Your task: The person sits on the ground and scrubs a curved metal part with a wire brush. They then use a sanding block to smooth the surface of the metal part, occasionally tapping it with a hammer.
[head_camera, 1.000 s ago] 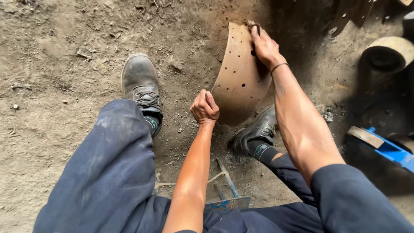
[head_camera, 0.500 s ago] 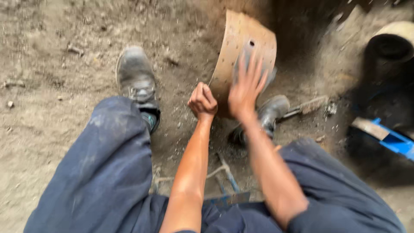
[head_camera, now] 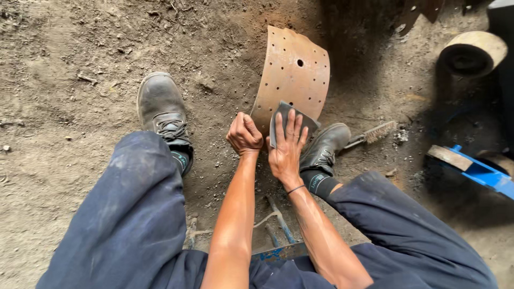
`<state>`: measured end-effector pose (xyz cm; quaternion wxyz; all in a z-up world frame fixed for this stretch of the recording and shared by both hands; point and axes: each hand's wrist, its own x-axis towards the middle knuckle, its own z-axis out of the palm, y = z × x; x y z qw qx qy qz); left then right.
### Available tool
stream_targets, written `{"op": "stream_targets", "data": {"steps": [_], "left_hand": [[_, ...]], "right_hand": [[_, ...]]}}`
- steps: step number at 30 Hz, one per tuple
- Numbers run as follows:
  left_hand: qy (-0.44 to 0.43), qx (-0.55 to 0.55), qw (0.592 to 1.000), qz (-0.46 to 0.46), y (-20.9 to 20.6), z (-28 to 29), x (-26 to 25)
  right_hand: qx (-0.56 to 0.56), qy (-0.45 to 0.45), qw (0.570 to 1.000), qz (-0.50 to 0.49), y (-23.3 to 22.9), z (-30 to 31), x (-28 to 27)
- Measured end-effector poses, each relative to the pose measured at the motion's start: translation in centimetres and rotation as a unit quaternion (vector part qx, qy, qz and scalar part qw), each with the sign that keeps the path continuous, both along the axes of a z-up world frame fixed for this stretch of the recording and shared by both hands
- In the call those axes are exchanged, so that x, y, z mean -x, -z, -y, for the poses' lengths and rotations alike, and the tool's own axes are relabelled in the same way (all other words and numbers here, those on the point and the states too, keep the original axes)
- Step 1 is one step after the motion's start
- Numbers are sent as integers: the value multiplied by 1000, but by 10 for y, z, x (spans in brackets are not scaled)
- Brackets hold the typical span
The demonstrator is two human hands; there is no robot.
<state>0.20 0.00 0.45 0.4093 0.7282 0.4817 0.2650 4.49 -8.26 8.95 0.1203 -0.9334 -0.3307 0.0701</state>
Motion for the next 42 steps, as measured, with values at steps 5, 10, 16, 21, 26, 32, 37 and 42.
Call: {"op": "stream_targets", "data": {"steps": [5,10,16,21,26,32,37,42], "left_hand": [[-8,-19,1000,-2,0,-4,-3],[-9,-17,1000,4,-9,-6,-5],[0,-5,1000,3,-2,4,3],[-3,-14,1000,11,-1,-2,0],[2,0,1000,0,1,5,9],[-5,-16,1000,12,-8,-5,-1],[-3,0,1000,4,-2,0,3],[-5,-4,1000,2,-3,-3,1]], "right_hand": [[22,7,999,26,30,-6,-94],[90,15,984,-155,26,-71,-238],[-3,-41,999,1,10,-4,-96],[-14,-10,1000,-11,6,16,21],[52,27,996,68,41,-9,-100],[107,40,978,-176,41,-64,-246],[38,-19,999,10,16,-18,-112],[-23,7,1000,5,0,5,6]]}}
